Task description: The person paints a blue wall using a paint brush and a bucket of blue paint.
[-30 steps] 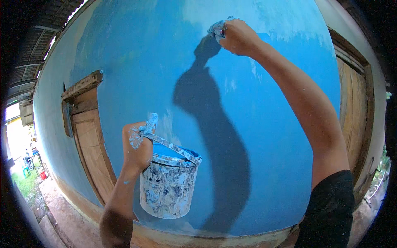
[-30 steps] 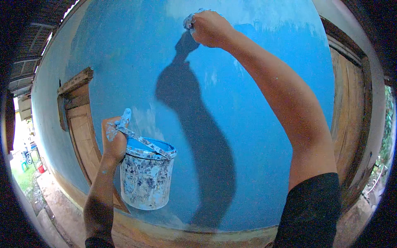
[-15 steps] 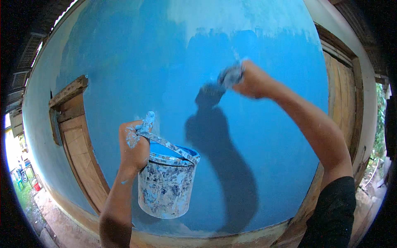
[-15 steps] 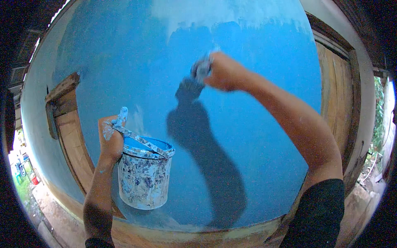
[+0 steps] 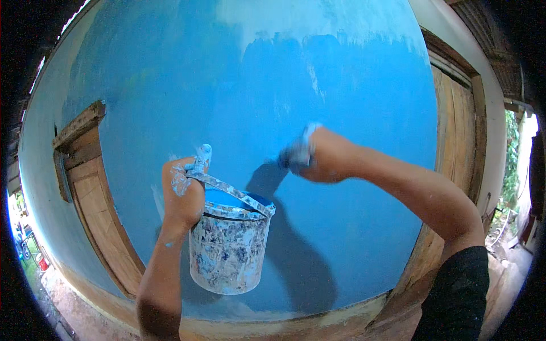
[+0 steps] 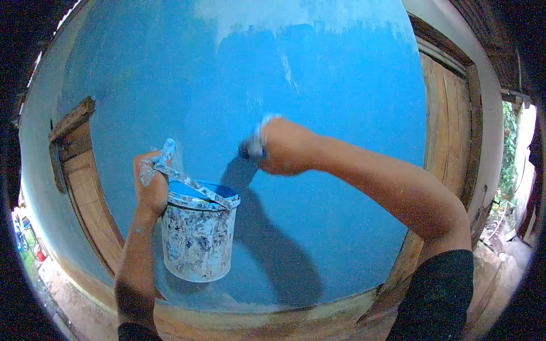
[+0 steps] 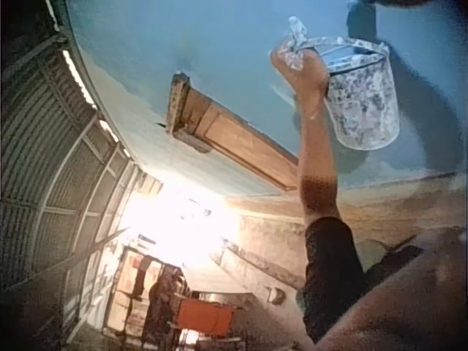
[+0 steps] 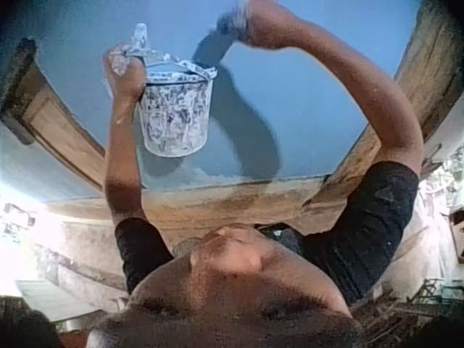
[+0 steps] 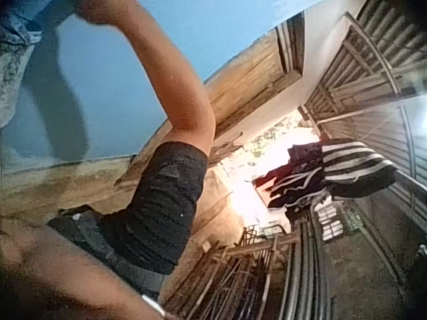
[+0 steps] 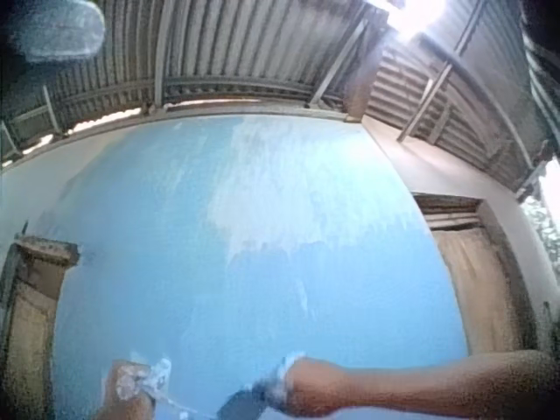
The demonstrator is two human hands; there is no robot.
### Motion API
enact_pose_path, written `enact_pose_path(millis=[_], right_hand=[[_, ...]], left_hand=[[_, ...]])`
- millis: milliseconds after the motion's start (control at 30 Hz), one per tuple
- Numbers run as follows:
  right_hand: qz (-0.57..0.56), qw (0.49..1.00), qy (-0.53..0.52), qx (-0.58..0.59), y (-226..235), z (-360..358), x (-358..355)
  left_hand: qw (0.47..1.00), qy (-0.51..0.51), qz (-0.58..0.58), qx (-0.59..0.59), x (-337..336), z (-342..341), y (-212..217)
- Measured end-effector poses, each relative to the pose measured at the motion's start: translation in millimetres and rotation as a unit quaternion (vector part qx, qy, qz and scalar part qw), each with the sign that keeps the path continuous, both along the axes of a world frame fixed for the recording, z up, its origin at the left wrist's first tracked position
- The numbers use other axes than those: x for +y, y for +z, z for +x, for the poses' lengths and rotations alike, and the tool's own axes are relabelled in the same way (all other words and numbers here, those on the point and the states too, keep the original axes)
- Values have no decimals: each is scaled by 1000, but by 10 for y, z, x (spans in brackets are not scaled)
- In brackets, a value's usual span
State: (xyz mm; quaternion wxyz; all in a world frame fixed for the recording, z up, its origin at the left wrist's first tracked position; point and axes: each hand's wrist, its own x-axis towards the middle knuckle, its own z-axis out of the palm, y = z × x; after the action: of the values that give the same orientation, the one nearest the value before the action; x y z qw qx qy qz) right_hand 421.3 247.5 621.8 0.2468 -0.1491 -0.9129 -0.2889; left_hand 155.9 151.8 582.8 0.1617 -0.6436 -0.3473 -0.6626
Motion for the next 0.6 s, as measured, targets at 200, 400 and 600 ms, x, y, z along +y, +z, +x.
enact_pose_path(millis=[200, 400, 600], right_hand=[[3, 969, 88, 229, 840, 49, 109], [214, 950, -81, 211, 1027, -60, 255], [123, 992, -26, 34, 172, -123, 230]], left_hand=[[999, -15, -35, -5, 5, -11, 18], [999, -4, -33, -3, 26, -38, -5], [1000, 8, -22, 3, -67, -26, 16]])
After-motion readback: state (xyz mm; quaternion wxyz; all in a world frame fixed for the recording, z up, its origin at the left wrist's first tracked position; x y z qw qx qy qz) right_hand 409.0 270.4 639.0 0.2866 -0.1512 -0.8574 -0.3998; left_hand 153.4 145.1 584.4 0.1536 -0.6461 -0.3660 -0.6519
